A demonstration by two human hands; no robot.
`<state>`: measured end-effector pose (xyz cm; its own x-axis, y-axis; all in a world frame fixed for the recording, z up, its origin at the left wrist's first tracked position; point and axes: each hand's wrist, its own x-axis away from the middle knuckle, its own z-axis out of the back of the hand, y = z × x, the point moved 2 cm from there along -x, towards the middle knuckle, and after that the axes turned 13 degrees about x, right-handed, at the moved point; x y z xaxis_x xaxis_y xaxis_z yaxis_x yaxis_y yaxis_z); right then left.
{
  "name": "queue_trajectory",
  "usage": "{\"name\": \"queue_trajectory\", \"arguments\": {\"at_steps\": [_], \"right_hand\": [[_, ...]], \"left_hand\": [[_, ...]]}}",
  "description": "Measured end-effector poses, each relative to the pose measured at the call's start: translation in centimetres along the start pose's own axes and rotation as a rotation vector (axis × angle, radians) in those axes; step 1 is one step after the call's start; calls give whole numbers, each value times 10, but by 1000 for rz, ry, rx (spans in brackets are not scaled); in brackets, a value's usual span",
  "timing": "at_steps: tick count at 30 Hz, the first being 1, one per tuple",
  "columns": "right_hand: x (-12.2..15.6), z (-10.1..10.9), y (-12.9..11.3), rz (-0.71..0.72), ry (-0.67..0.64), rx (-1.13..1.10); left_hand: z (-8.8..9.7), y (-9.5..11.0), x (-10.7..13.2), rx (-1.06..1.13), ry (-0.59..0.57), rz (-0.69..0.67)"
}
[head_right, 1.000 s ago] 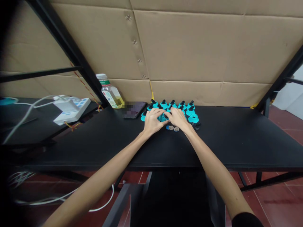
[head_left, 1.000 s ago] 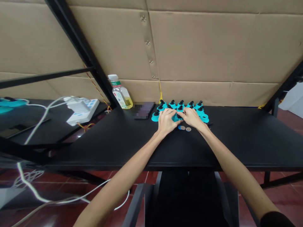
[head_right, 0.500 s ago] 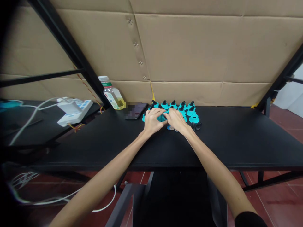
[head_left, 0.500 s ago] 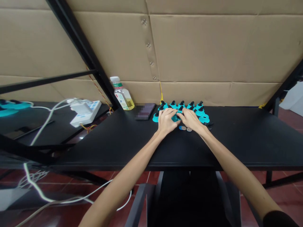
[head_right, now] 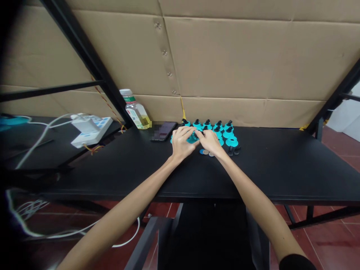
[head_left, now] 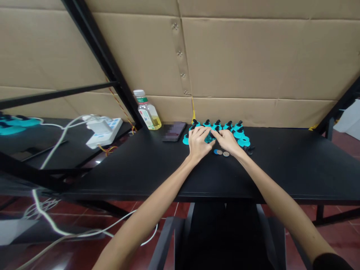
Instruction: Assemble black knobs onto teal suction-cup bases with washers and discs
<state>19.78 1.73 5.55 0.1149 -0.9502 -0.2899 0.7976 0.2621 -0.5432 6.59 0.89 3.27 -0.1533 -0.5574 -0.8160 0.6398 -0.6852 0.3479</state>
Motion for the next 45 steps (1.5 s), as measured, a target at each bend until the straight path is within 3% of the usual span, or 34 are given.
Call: {"name": "queue_trajectory", "arguments": {"at_steps": [8, 14, 19, 28, 32, 39, 45], "right_hand": [[2, 3, 11, 182, -68, 232], [5, 3, 11, 199, -19, 473], [13, 5, 4, 223, -39, 598], [17, 6, 6, 356, -69, 787], [17, 7, 8, 367, -48, 756], [13, 12, 8, 364, 3, 490], [11, 12, 8, 311, 77, 451]], "left_hand": [[-4, -3, 3, -7, -161, -28], [-8, 4, 3, -13, -196, 16], [-6, 7, 1, -5, -302, 64], [-8, -3, 3, -11, -292, 68], [-7, -7, 2, -25, -259, 100], [-9, -8, 2, -11, -234, 117], [-12, -11, 2, 38, -236, 152]]}}
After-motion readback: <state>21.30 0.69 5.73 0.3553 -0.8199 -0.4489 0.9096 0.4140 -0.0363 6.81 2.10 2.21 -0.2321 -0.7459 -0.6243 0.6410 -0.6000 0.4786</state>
